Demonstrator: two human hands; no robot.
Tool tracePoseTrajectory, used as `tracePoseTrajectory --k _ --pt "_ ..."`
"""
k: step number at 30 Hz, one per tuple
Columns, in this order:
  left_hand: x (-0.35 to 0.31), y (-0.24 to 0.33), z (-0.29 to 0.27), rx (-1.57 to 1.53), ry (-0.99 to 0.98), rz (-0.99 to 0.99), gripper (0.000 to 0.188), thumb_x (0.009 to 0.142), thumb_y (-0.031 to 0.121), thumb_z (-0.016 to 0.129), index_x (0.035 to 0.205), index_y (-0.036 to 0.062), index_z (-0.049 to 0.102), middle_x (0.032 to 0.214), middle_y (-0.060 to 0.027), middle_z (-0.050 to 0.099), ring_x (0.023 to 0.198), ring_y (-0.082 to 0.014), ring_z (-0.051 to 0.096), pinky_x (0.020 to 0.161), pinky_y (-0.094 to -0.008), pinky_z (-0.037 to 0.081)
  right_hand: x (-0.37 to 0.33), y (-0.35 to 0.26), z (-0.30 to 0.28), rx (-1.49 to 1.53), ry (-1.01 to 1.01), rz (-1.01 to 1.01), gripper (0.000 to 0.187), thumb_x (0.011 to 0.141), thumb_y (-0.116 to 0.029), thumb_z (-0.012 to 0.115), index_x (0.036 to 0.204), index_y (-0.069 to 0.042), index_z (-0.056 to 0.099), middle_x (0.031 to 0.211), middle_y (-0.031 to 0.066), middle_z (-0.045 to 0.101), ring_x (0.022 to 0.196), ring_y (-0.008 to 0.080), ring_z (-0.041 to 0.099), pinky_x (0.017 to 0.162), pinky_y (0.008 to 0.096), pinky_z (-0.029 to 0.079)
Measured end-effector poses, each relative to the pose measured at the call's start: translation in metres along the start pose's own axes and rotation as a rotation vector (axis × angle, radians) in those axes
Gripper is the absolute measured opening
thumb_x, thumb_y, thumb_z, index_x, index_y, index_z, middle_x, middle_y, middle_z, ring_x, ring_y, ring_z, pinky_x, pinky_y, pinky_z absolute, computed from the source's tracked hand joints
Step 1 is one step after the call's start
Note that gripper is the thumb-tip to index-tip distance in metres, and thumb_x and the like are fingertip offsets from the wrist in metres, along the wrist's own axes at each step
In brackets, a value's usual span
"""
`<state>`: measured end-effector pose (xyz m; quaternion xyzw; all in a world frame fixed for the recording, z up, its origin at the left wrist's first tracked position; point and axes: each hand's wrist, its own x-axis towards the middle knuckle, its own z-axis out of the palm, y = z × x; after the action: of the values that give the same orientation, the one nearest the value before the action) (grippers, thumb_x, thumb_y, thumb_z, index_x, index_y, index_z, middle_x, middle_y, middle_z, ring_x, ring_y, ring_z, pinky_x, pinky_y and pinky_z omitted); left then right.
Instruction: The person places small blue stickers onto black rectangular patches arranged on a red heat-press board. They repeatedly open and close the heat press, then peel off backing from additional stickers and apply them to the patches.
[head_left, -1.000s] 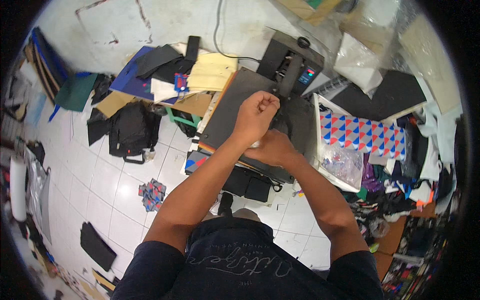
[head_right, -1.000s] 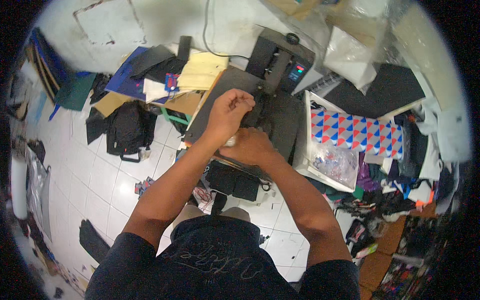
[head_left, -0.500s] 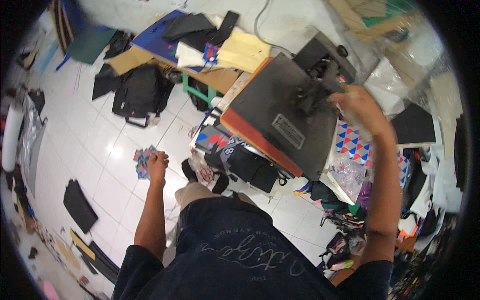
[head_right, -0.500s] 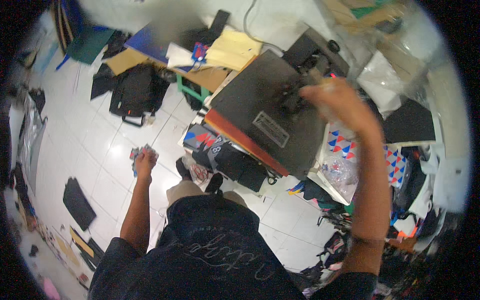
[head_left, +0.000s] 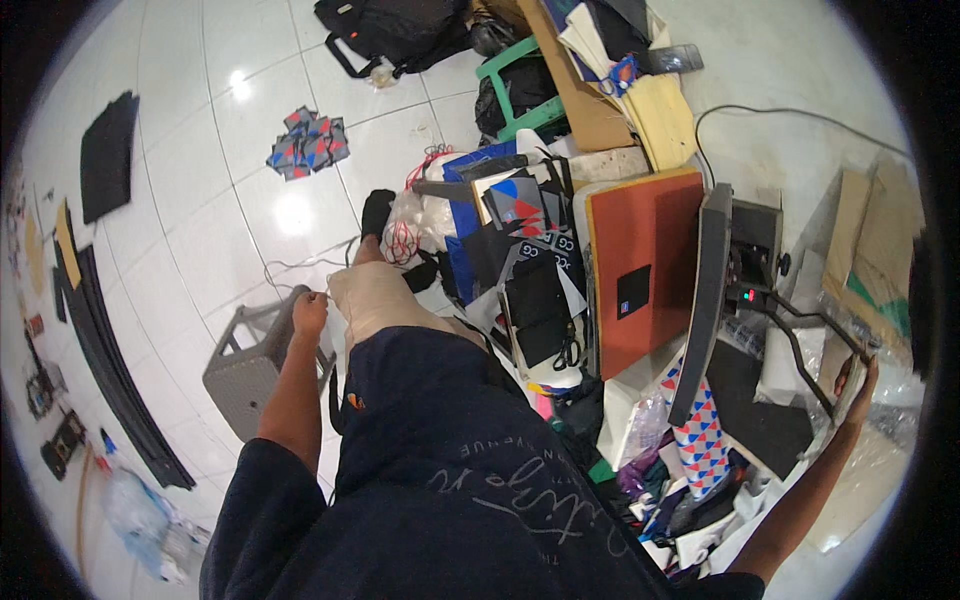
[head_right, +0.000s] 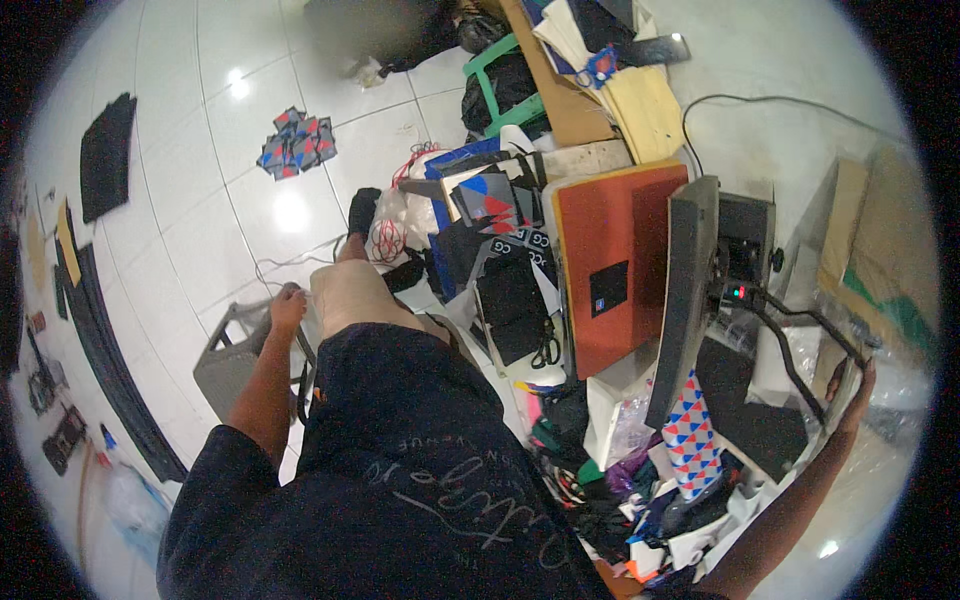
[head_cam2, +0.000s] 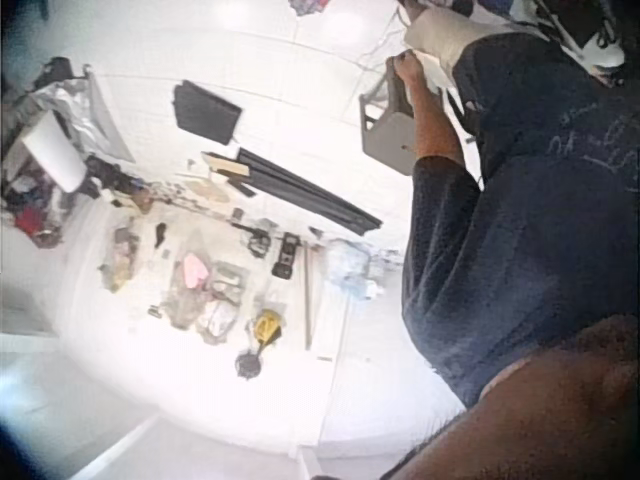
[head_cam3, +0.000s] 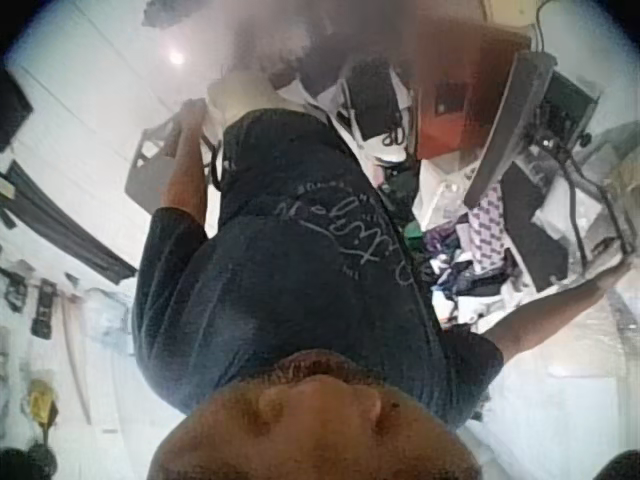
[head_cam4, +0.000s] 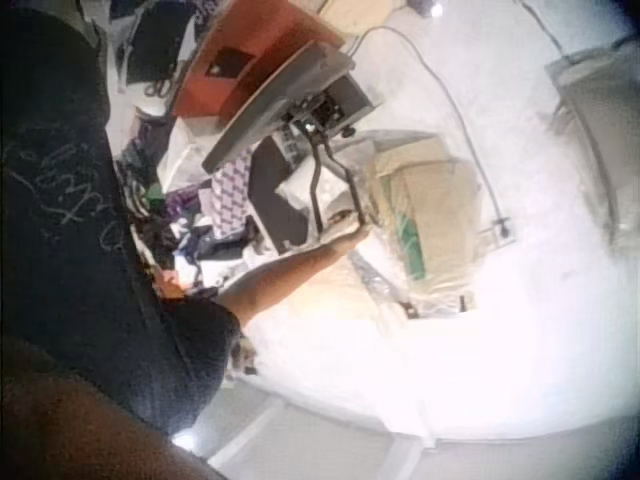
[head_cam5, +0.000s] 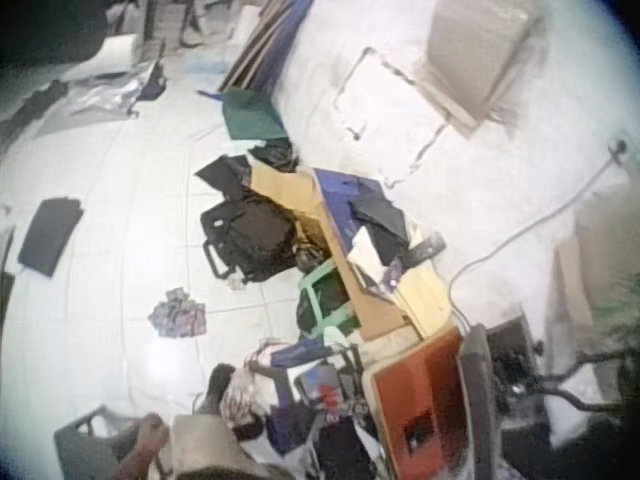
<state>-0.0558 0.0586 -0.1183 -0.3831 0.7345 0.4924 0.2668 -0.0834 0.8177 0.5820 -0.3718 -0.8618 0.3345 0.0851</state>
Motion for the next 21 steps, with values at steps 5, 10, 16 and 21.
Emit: tracePoseTrajectory --k 5,10,16,21 --pt "-0.008 -0.050 -0.003 -0.133 -0.034 -0.029 0.016 0.086 0.019 0.055 0.091 0.0033 0.058 0.073 -0.0011 0.057 0.060 -0.0094 0.051 0.050 -0.0240 0.039 -0.003 -0.020 0.009 -0.064 0.058 -0.010 0.055 0.089 -0.065 0.040 0.081 -0.012 0.051 0.056 0.0015 0.048 0.042 0.0118 0.045 0.037 0.0238 0.035" --pt "-0.042 -0.033 -0.019 -0.317 0.000 -0.147 0.021 0.086 0.017 0.057 0.095 -0.0020 0.060 0.076 -0.0040 0.060 0.061 -0.0106 0.053 0.057 -0.0259 0.043 -0.023 -0.038 0.036 -0.110 0.141 0.089 0.060 0.088 -0.070 0.037 0.069 -0.014 0.048 0.050 0.0006 0.044 0.038 0.0125 0.042 0.035 0.0243 0.034" --pt "-0.038 -0.080 -0.034 -0.373 -0.099 -0.277 0.018 0.088 0.019 0.054 0.088 0.0013 0.059 0.068 0.0016 0.051 0.059 -0.0070 0.045 0.052 -0.0236 0.035 -0.029 -0.050 0.058 -0.064 0.249 0.149 0.060 0.085 -0.072 0.040 0.071 -0.015 0.050 0.052 -0.0006 0.047 0.038 0.0117 0.043 0.035 0.0243 0.034" --pt "-0.026 -0.092 -0.043 -0.253 -0.093 -0.340 0.016 0.090 0.022 0.055 0.093 0.0061 0.057 0.070 0.0012 0.052 0.055 -0.0071 0.047 0.047 -0.0216 0.035 -0.033 -0.059 0.072 -0.054 0.276 0.212 0.059 0.084 -0.072 0.043 0.075 -0.014 0.051 0.052 -0.0011 0.046 0.039 0.0119 0.043 0.036 0.0245 0.034"
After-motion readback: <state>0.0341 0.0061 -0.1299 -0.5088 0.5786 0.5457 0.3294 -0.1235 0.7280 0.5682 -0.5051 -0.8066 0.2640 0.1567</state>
